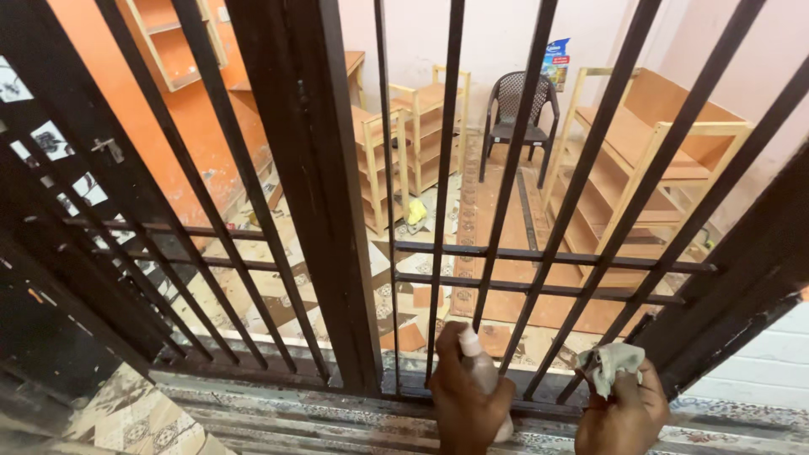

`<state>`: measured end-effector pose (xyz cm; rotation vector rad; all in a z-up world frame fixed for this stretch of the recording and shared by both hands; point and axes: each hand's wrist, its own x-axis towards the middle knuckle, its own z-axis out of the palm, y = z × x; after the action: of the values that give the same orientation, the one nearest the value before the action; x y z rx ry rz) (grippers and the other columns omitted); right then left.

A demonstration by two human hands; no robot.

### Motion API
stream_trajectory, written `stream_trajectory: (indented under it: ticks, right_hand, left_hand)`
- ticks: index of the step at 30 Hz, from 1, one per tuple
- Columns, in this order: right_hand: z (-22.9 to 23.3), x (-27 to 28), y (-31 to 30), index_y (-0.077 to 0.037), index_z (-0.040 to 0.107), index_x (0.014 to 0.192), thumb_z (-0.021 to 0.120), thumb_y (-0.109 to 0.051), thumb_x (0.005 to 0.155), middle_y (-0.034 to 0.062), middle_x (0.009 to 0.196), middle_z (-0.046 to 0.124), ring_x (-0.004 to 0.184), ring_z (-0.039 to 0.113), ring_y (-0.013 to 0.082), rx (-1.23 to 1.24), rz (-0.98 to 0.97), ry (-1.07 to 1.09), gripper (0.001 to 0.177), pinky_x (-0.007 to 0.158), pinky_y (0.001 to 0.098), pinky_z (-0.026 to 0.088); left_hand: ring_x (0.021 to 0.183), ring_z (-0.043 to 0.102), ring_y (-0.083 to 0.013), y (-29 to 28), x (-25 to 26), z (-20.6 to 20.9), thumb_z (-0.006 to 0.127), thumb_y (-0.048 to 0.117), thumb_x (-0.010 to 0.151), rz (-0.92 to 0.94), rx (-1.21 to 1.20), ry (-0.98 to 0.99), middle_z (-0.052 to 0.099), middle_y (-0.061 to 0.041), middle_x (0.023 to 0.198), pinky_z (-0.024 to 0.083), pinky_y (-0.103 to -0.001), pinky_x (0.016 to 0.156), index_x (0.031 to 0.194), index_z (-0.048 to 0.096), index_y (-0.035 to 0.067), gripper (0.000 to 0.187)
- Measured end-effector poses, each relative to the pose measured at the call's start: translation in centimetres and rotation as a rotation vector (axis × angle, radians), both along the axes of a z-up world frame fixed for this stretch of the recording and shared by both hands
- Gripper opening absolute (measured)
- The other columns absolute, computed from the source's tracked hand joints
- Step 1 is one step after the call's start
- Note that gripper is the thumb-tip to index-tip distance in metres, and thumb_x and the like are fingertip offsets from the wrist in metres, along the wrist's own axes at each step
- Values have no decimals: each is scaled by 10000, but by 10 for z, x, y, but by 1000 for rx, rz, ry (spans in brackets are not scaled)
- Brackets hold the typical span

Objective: The person sprays a cleaning solution onto a metal gate and wipes it with a cloth. The person repeatedly sprays and wipes different sections of the gate bars and frame.

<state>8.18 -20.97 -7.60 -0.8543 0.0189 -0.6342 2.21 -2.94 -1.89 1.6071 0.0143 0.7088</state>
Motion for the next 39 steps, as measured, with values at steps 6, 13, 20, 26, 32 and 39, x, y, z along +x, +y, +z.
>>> stream_trajectory:
  ticks: [6,13,20,26,32,39]
  right_hand:
    - [-3,-1,-2,83,599,1174,438,4,1076,203,1052,677,923,714,256,-29,14,33,205,860,408,638]
    - [-4,-2,-1,114,589,1205,440,32,1048,217,1070,667,951,720,267,-40,-8,18,232,886,408,640]
    - [5,-4,9,75,594,1189,447,-33,1090,207,1000,672,825,698,254,-60,5,77,208,695,381,616]
    - [19,-3,21,-39,594,1148,460,-86,1024,201,897,692,644,664,208,-59,86,168,189,508,301,501]
    - [47,-16,52,22,646,1289,681,-6,960,136,1203,672,1046,681,167,-479,-206,-4,332,870,275,592]
    - [129,-18,78,-71,717,1234,737,7,921,97,1299,571,1205,625,200,-867,-559,-242,323,940,317,591]
  left_hand:
    - [701,712,-245,22,1,-4,734,-12,638,176,-68,89,681,-133,817,587,-352,666,1347,414,118,789]
    - [956,692,-279,28,-2,-14,717,-32,624,217,-121,-88,639,-200,1124,554,-407,902,1405,360,105,869]
    - [1071,621,-310,32,-6,-18,764,-45,649,348,-182,-174,580,-228,1192,498,-419,963,1440,314,81,919]
    - [1095,676,-309,32,3,-26,734,-46,605,217,-119,-91,602,-216,1238,522,-414,979,1405,374,64,884]
    - [1178,669,-378,18,8,-20,785,-27,702,11,159,-269,610,-233,1316,525,-417,1025,1482,391,35,876]
    - [1078,673,-299,34,9,34,820,262,768,27,-26,157,621,-109,1227,585,-410,919,1429,431,125,779]
